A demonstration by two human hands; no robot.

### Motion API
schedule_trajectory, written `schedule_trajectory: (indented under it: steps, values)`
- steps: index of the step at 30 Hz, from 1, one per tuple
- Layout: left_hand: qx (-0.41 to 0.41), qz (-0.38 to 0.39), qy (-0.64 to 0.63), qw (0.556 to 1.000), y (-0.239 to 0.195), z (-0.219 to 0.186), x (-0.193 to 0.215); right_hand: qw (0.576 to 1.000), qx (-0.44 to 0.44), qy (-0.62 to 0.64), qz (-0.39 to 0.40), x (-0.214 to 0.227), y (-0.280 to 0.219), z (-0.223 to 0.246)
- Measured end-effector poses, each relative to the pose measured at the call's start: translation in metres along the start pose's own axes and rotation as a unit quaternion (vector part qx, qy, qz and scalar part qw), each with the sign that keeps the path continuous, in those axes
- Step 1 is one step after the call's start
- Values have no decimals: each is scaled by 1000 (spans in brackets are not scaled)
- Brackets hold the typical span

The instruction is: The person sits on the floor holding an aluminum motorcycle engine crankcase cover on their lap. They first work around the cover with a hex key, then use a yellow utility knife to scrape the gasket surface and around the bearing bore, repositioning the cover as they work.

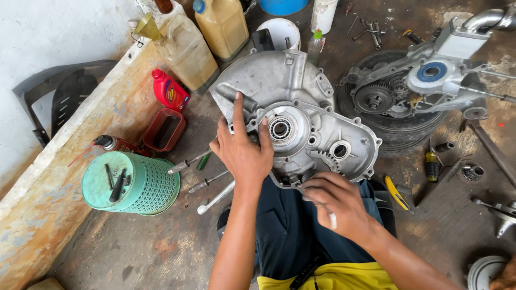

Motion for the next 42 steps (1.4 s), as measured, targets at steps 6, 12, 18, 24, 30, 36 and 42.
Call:
schedule_trajectory:
  steps: [6, 12, 18, 24, 30, 36, 42]
  values:
    - [-4, 63, 15, 998, 6, -9, 8, 990, -64, -35, 117, -5, 3, 1]
    - [-53, 52, 51, 996, 7, -4, 13, 990, -58, -55, 114, -3, 0, 0]
    - [-3, 124, 86, 989, 24, 4, 17, 996, -75, -21, 53, 0, -5, -4]
    - [-3, 101, 97, 990, 20, 1, 20, 997, -63, 51, 15, 9, -21, -10]
    - [-50, -79, 96, 991, 4, 11, 16, 958, -11, 145, -248, 59, -44, -41]
    - [-117, -143, 69, 980, -3, -7, 35, 962, -2, -10, -273, 114, 8, -35]
    - [-220, -179, -21, 959, 6, -52, 71, 946, -264, 11, -188, 119, -6, -67]
Point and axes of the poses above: each hand's wrist, its own y-axis towards the middle knuckle, its own x-axis out of the back of the hand, z = x × y, the point moved 7 cm from there along y, towards the middle knuckle, and after that the axes turned 10 degrees about y, right-handed, at the moved point
